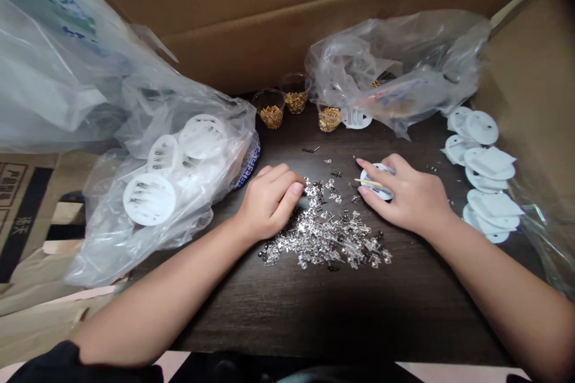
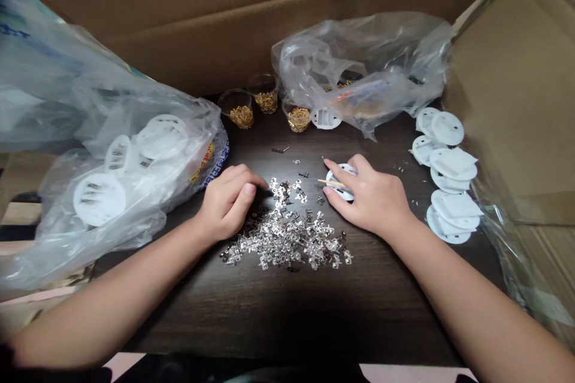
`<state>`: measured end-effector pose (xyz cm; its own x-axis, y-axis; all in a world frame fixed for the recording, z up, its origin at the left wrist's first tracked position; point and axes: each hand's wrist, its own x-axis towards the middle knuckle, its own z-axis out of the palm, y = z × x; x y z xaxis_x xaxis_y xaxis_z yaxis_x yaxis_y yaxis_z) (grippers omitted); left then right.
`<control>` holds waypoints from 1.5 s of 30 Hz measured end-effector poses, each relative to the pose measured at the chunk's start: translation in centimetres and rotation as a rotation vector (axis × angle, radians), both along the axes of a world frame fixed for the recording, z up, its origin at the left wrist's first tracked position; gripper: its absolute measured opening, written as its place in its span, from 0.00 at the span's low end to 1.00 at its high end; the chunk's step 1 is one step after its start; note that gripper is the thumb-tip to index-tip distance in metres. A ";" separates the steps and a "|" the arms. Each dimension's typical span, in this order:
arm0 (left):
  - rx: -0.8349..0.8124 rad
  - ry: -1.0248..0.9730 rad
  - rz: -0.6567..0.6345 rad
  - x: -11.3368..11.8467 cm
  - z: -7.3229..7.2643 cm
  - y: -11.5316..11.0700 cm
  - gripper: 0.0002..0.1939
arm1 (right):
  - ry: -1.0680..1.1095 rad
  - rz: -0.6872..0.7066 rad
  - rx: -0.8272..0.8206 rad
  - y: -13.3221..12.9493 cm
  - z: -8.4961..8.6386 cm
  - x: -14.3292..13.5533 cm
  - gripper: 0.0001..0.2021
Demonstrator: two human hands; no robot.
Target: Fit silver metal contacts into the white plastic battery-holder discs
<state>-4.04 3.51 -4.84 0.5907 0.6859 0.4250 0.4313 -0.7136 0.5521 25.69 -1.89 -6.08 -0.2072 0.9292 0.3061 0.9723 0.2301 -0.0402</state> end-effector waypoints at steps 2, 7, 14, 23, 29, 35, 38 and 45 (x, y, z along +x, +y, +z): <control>0.017 0.004 0.012 0.1 0.0 0.0 0.14 | 0.060 0.040 0.037 0.0 0.0 0.3 0.26; 0.052 -0.080 0.002 0.4 0.1 -0.2 0.08 | 0.167 0.181 0.223 -0.6 1.4 -0.5 0.36; -0.155 -0.322 -0.184 1.5 0.6 -1.2 0.12 | 0.116 0.360 0.398 -1.0 3.3 -4.4 0.39; -0.110 -0.414 -0.152 1.5 1.1 -1.7 0.11 | 0.277 0.469 0.591 0.4 1.4 -5.7 0.25; 0.197 -0.343 -0.152 1.2 1.4 -2.1 0.12 | 0.380 0.688 0.591 0.3 1.3 -4.6 0.07; 0.432 -0.283 -0.182 0.3 1.4 -2.0 0.08 | 0.291 0.862 0.587 -0.2 3.1 -4.6 0.10; 0.501 -0.228 -0.187 -0.1 1.4 -1.9 0.06 | 0.288 0.869 0.610 -0.7 3.7 -5.0 0.10; 0.533 -0.212 -0.159 0.0 1.5 -1.9 0.06 | 0.368 0.832 0.511 -1.4 4.0 -5.6 0.09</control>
